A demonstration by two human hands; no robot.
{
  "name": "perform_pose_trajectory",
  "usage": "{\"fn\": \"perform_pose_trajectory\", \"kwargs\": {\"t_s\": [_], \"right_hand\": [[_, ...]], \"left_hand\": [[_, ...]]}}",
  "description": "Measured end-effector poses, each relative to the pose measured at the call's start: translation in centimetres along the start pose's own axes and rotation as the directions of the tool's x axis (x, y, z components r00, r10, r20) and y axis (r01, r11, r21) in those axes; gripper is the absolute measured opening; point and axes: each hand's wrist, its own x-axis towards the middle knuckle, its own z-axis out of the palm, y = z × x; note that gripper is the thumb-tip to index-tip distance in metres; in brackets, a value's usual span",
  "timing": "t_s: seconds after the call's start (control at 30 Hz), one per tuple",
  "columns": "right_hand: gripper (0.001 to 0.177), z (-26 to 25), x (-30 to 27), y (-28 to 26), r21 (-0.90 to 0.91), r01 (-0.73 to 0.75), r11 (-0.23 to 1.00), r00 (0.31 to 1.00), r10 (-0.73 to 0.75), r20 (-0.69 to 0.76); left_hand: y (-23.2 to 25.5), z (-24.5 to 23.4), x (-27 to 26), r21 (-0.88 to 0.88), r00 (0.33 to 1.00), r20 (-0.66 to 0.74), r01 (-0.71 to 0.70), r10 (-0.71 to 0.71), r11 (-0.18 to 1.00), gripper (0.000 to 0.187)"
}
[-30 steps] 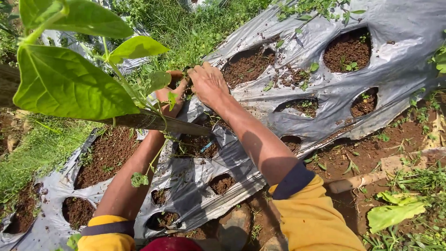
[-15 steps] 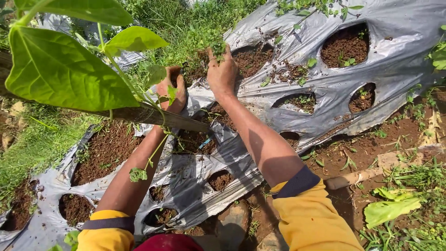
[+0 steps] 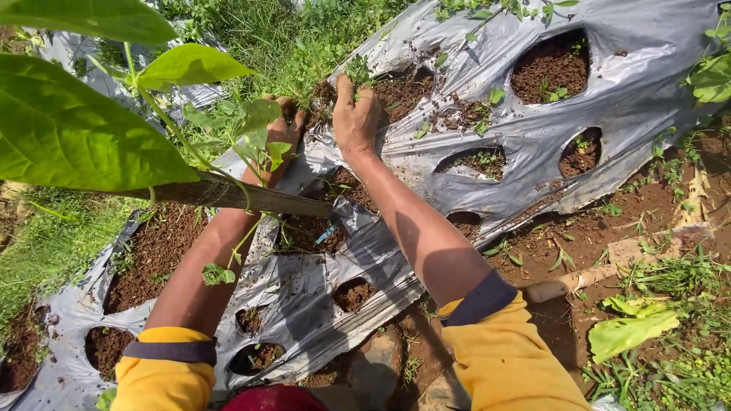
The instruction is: The person kneels in a garden and uses a small hand hoe to loosen soil around plants growing through plastic mulch. They then pull weeds by hand from the soil and the plastic surface, gathering them into a pile.
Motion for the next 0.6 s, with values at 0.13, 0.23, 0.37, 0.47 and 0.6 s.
{"fn": "perform_pose_trajectory", "kwargs": {"t_s": [0.13, 0.23, 0.37, 0.47, 0.6], "right_hand": [[0.052, -0.3, -0.2, -0.6, -0.024, -0.04, 0.999, 0.999, 0.04, 0.003], [0.054, -0.2, 0.2, -0.5, 0.049, -0.099, 0.994, 0.995, 0.099, 0.012], [0.074, 0.2, 0.6, -0.4, 0.24, -0.147, 0.96, 0.987, 0.127, 0.094], [0.081, -0.8, -0.4, -1.4, 0.057, -0.15, 0.987, 0.988, 0.147, 0.05], [0.078, -0.1, 0.5, -0.6, 0.063, -0.142, 0.988, 0.989, 0.138, 0.062]], "left_hand": [[-3.9, 11.0, 0.8, -0.615, 0.996, 0.081, 0.087, -0.047, 0.783, 0.025], [4.1, -3.7, -0.9, -0.378, 0.899, 0.248, 0.434, -0.362, 0.818, 0.029], [12.9, -15.5, 4.7, -0.86, 0.793, 0.415, 0.502, -0.446, 0.094, 0.017], [13.3, -15.1, 4.3, -0.718, 0.99, 0.091, 0.138, -0.105, 0.682, 0.009], [8.1, -5.6, 5.7, -0.378, 0.97, -0.094, -0.243, 0.224, 0.893, 0.049]]}}
